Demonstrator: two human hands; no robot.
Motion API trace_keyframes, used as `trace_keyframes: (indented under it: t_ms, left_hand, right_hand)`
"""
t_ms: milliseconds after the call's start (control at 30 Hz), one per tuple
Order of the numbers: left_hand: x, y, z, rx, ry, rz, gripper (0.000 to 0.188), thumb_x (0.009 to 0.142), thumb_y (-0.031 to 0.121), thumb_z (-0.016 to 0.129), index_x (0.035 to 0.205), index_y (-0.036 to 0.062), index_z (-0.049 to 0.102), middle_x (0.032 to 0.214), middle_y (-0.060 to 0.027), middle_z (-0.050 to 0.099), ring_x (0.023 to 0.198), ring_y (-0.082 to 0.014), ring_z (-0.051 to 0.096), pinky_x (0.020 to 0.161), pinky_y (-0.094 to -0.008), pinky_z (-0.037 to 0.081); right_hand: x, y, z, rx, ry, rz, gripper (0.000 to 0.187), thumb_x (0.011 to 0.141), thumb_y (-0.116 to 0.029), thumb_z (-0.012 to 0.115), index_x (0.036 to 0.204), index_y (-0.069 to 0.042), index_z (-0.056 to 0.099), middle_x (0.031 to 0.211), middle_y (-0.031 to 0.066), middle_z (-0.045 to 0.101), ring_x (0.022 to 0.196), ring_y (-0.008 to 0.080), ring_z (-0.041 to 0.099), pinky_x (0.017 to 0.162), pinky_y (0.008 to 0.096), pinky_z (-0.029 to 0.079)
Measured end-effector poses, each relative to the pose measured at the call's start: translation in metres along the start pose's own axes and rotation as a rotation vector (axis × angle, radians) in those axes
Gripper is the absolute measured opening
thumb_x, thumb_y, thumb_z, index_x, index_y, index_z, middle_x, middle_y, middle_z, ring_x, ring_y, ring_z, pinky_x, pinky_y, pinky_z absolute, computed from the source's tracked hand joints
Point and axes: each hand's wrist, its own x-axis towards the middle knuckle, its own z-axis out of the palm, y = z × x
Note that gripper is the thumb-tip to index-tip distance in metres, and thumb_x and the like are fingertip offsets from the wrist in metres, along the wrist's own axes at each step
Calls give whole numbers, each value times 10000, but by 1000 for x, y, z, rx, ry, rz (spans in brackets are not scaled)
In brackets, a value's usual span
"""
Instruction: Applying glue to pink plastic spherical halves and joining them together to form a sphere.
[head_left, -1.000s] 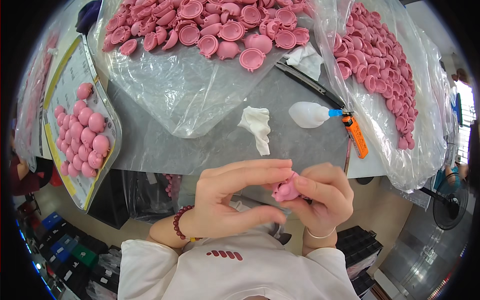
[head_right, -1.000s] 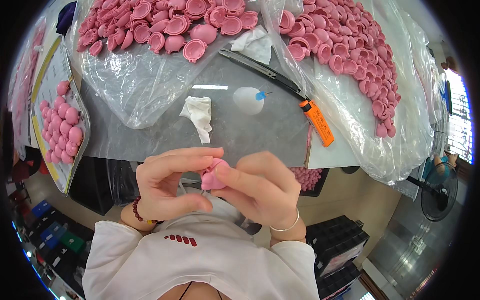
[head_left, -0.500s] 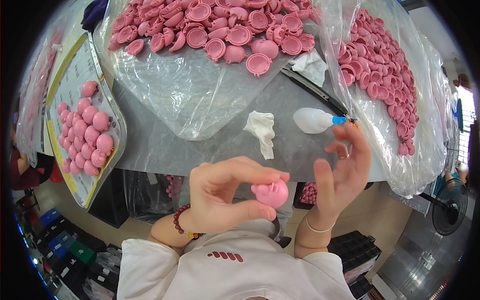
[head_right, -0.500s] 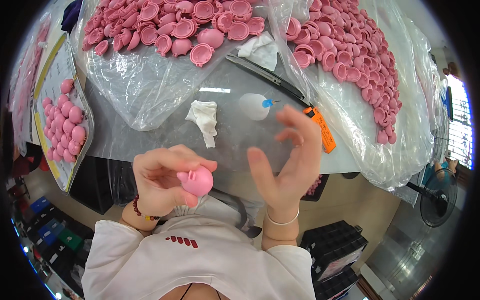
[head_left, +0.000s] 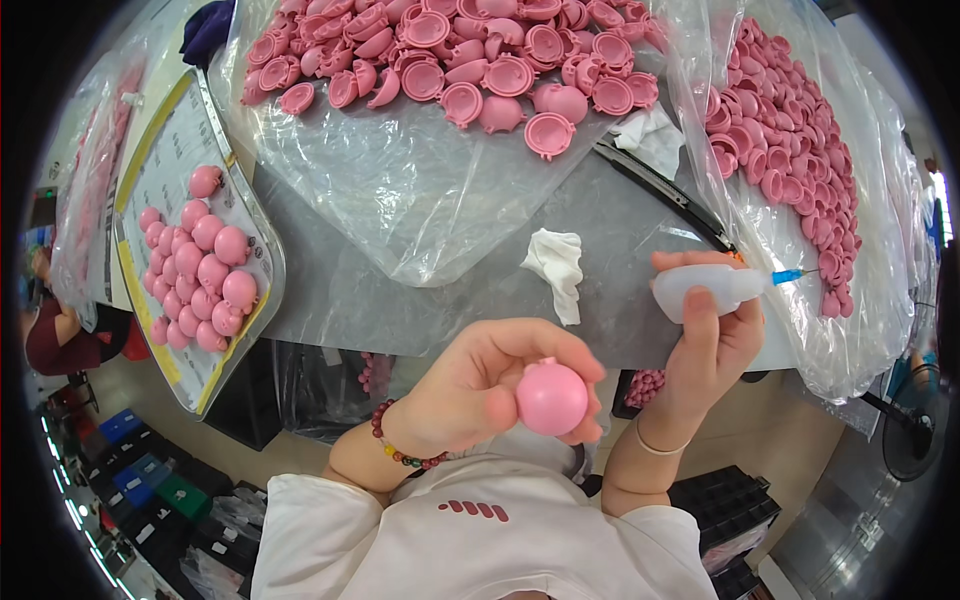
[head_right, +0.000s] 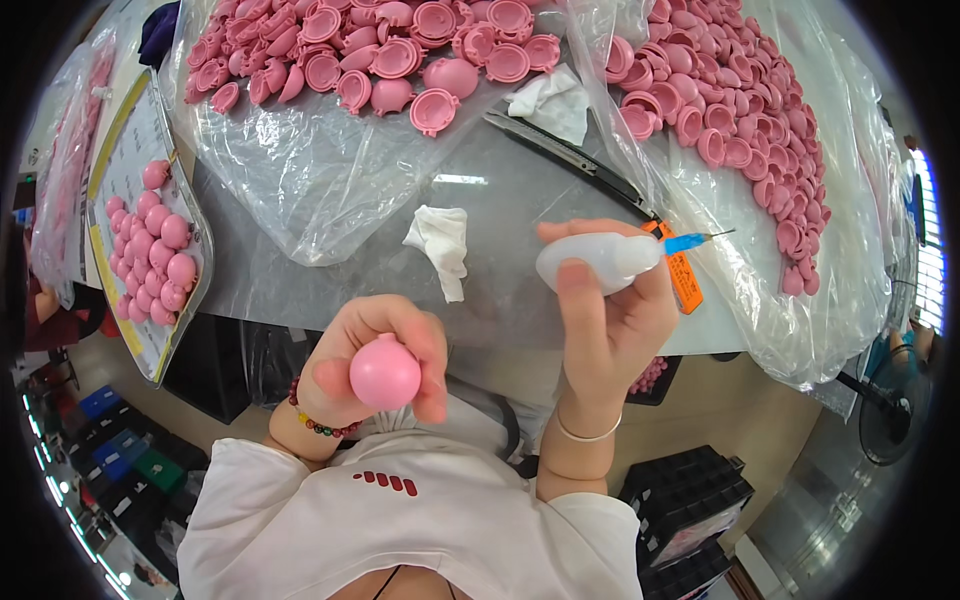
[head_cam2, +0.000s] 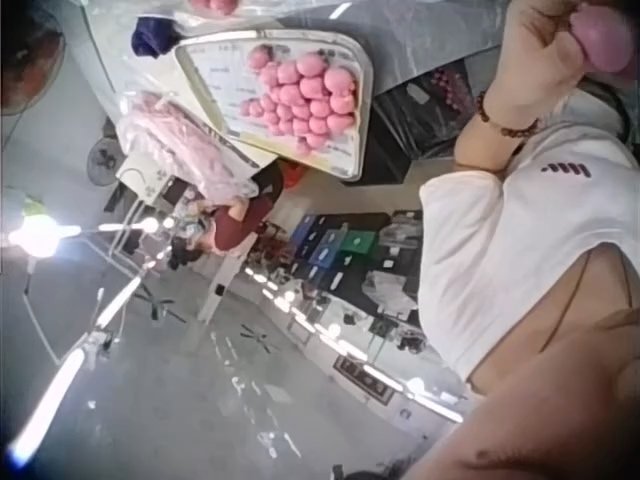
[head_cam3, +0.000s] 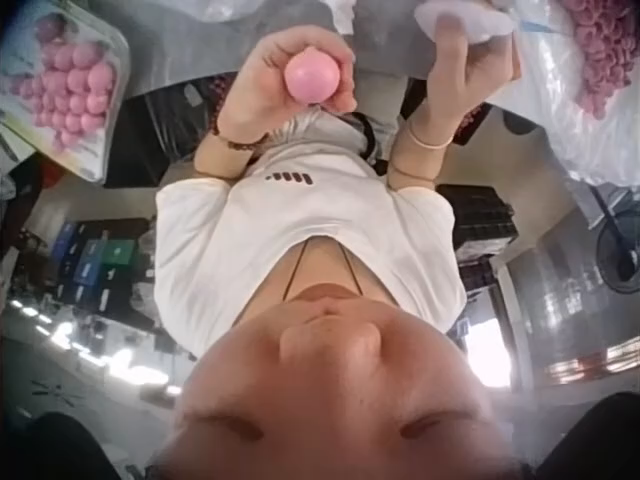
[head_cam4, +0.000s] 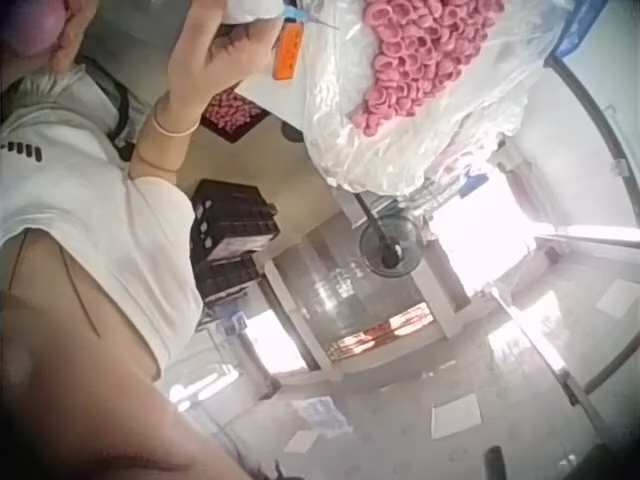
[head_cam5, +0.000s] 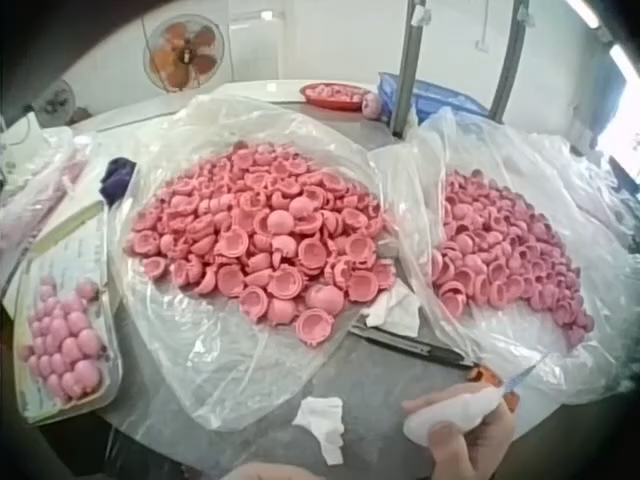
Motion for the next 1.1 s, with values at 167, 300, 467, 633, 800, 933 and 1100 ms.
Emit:
trace_keyframes:
  t_ms: [167,300,467,633,800,933,1100]
  left_hand:
    - [3,2,5,20,-24,-49,639,682,535,614,960,-33,518,808,-148,556,686,-216,592,583,-278,489]
    - [3,-1,1,-19,-83,-45,613,690,512,623,963,-27,520,816,-145,555,667,-210,579,575,-289,480]
    - [-3,-1,-2,-37,-45,-13,526,675,403,691,957,-6,519,845,-133,546,689,-202,577,571,-279,471]
    - [-7,-1,-8,-64,-19,36,462,639,296,749,931,24,516,856,-121,541,703,-198,575,563,-263,471]
    - [-12,-2,-13,-74,-44,160,459,618,272,768,916,37,510,838,-104,543,708,-199,577,575,-274,492]
    - [-13,1,-10,-95,-105,181,475,604,232,777,950,16,535,871,-106,570,805,-182,536,669,-283,451]
    - [-14,3,-12,180,-76,301,486,588,136,782,978,-14,535,948,-146,569,875,-204,545,738,-295,443]
  right_hand:
    - [0,0,0,-40,-20,6,241,792,-177,536,858,54,526,802,131,605,650,114,538,580,207,425]
    - [0,-1,-1,-38,23,37,186,728,-60,606,881,23,539,830,108,605,652,89,497,600,201,403]
    - [9,6,1,-588,58,1,309,654,-112,708,874,-2,521,767,56,534,594,88,324,535,210,297]
    - [-2,13,5,-387,332,-370,404,625,-119,728,939,-29,489,744,44,437,655,124,375,582,220,312]
    - [-11,-7,36,-614,-218,-550,305,616,4,651,898,-8,533,870,116,511,703,207,486,636,296,404]
    - [-6,3,40,-641,-413,-493,255,599,27,619,846,-34,597,866,98,552,737,232,517,630,305,426]
    - [-16,-31,24,-232,-289,-376,302,544,18,634,839,-45,638,857,61,566,726,213,519,604,295,426]
